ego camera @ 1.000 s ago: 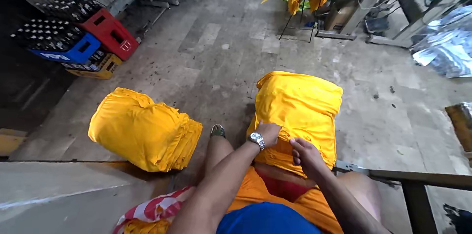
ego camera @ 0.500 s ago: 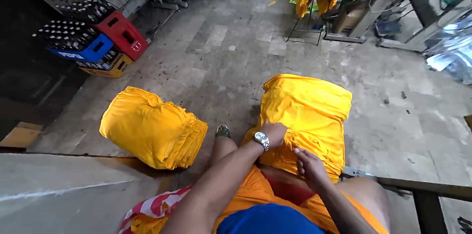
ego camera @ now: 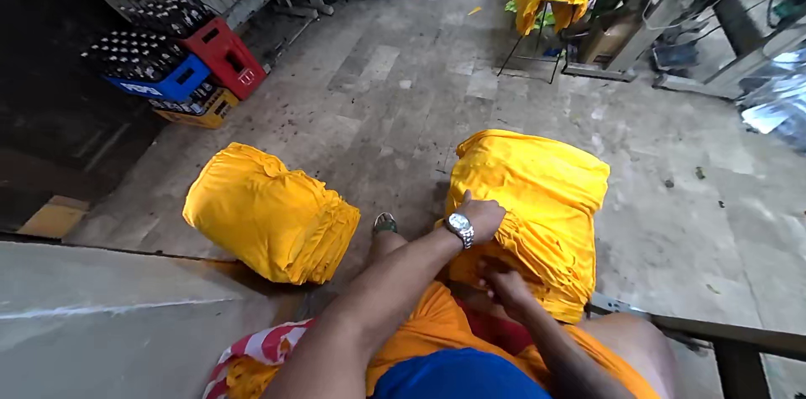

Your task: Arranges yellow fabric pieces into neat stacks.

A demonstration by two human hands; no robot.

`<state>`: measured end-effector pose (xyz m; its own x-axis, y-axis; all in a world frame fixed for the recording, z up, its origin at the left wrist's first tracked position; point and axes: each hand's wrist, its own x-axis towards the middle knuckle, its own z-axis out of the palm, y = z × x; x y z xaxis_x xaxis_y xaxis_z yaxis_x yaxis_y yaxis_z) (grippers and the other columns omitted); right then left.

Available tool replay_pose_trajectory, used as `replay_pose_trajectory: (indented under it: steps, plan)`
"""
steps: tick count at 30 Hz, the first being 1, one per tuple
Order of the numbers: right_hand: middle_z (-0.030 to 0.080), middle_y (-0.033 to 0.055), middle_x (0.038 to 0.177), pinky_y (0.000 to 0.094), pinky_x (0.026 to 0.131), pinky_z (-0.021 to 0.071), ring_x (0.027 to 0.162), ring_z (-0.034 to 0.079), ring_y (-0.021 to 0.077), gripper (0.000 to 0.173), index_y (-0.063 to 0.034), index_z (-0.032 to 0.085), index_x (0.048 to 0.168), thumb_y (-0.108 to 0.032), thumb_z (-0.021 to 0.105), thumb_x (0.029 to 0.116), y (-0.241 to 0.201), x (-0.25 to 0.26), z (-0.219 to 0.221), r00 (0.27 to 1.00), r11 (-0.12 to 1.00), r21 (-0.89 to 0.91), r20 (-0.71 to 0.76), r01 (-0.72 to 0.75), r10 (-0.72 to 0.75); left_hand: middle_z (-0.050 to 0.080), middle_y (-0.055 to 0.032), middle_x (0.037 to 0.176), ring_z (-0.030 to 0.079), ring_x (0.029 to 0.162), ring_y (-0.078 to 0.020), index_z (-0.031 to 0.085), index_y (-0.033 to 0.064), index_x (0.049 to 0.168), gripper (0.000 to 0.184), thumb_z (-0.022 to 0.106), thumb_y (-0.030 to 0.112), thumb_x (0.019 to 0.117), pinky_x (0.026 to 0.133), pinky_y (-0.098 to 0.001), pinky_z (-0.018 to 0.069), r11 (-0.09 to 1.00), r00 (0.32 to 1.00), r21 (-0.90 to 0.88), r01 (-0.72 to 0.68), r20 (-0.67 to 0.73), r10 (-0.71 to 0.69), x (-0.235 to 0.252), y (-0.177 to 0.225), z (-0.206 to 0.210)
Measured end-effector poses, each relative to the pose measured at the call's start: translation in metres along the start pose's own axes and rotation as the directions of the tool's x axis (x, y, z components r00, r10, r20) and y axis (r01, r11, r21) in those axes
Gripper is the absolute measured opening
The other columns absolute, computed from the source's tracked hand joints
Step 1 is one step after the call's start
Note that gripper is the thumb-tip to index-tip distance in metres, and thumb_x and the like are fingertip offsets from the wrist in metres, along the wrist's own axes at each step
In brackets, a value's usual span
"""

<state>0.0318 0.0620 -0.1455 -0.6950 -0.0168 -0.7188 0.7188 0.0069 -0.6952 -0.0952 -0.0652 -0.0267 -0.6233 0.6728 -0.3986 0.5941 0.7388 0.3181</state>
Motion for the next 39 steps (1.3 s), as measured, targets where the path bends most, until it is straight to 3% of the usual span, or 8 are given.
replay_pose_trajectory:
  steps: [3, 6, 13, 18, 27, 31, 33, 39]
  plan:
    - [0.046, -0.0035, 0.062, 0.0206, 0.044, 0.0416, 0.046, 0.043, 0.0055, 0.013, -0.0084, 0.059, 0.106, -0.017, 0.049, 0.1072, -0.015, 0.005, 0.018, 0.987, 0.967, 0.247, 0.160, -0.053, 0.013, 0.066, -0.0126, 0.127, 0.061, 0.119, -0.0372, 0.067, 0.0073, 0.124, 0.039, 0.075, 0.009, 0.0858, 0.108, -0.0780, 0.0297, 0.997, 0.990, 0.070, -0.033, 0.136, 0.023, -0.007, 0.001, -0.004]
    - [0.039, -0.0094, 0.051, 0.0126, 0.038, 0.0371, 0.038, 0.038, -0.0016, 0.038, -0.0139, 0.054, 0.078, -0.025, 0.038, 0.1109, -0.046, -0.023, -0.002, 0.951, 0.704, 0.693, 0.297, -0.154, -0.085, 0.063, -0.0168, 0.130, 0.061, 0.117, -0.0412, 0.063, 0.0037, 0.128, 0.053, 0.082, 0.019, 0.0808, 0.105, -0.0814, 0.0278, 0.999, 0.992, -0.024, 0.029, 0.120, -0.026, -0.014, -0.009, 0.040]
    - [0.060, 0.0021, 0.074, 0.0263, 0.049, 0.0474, 0.053, 0.052, 0.0098, 0.036, -0.0064, 0.056, 0.135, -0.029, 0.054, 0.1072, 0.003, -0.002, -0.003, 0.999, 0.996, 0.070, 0.011, -0.054, 0.053, 0.067, -0.0122, 0.126, 0.063, 0.117, -0.0348, 0.066, 0.0050, 0.123, 0.036, 0.072, 0.006, 0.0876, 0.111, -0.0711, 0.0330, 1.000, 1.000, 0.013, -0.002, 0.016, 0.002, -0.005, -0.001, 0.003]
    - [0.040, -0.0078, 0.053, 0.0141, 0.038, 0.0360, 0.039, 0.037, -0.0001, 0.033, -0.0126, 0.053, 0.084, -0.023, 0.037, 0.1113, -0.029, -0.016, 0.006, 0.959, 0.778, 0.607, 0.281, -0.164, -0.017, 0.060, -0.0174, 0.136, 0.058, 0.121, -0.0435, 0.063, 0.0042, 0.132, 0.053, 0.080, 0.016, 0.0829, 0.105, -0.0842, 0.0246, 0.999, 0.982, 0.048, -0.005, 0.188, -0.004, -0.015, -0.004, 0.025]
    - [0.055, 0.0005, 0.067, 0.0275, 0.048, 0.0463, 0.049, 0.049, 0.0097, 0.030, -0.0053, 0.058, 0.126, -0.028, 0.052, 0.1077, 0.021, -0.003, 0.005, 0.986, 0.991, 0.106, 0.154, -0.079, 0.062, 0.065, -0.0103, 0.128, 0.063, 0.117, -0.0346, 0.065, 0.0068, 0.126, 0.039, 0.073, 0.007, 0.0870, 0.112, -0.0749, 0.0277, 1.000, 0.999, 0.026, 0.011, 0.030, -0.012, -0.006, -0.001, 0.016]
    - [0.040, -0.0082, 0.051, 0.0144, 0.038, 0.0372, 0.038, 0.038, 0.0001, 0.035, -0.0120, 0.054, 0.083, -0.025, 0.038, 0.1115, -0.022, -0.023, 0.011, 0.962, 0.741, 0.647, 0.274, -0.178, -0.007, 0.059, -0.0170, 0.136, 0.058, 0.121, -0.0425, 0.061, 0.0031, 0.133, 0.055, 0.080, 0.017, 0.0833, 0.105, -0.0834, 0.0244, 1.000, 0.974, 0.023, 0.007, 0.227, -0.012, -0.018, -0.002, 0.031]
    - [0.038, -0.0090, 0.052, 0.0137, 0.038, 0.0377, 0.039, 0.038, -0.0008, 0.032, -0.0147, 0.053, 0.087, -0.026, 0.037, 0.1120, -0.033, -0.040, -0.008, 0.963, 0.704, 0.696, 0.263, -0.143, -0.065, 0.060, -0.0165, 0.133, 0.059, 0.120, -0.0410, 0.060, 0.0035, 0.133, 0.056, 0.080, 0.020, 0.0832, 0.106, -0.0817, 0.0264, 0.998, 0.988, -0.043, 0.052, 0.146, -0.045, -0.016, -0.003, 0.055]
    - [0.055, 0.0002, 0.065, 0.0255, 0.046, 0.0465, 0.048, 0.050, 0.0087, 0.025, -0.0038, 0.061, 0.119, -0.025, 0.058, 0.1051, 0.013, -0.020, -0.018, 0.998, 0.992, 0.111, 0.019, -0.055, 0.053, 0.066, -0.0123, 0.127, 0.063, 0.116, -0.0369, 0.065, 0.0058, 0.127, 0.042, 0.074, 0.011, 0.0867, 0.110, -0.0763, 0.0280, 1.000, 0.999, -0.005, 0.027, 0.039, -0.027, -0.006, 0.002, 0.023]
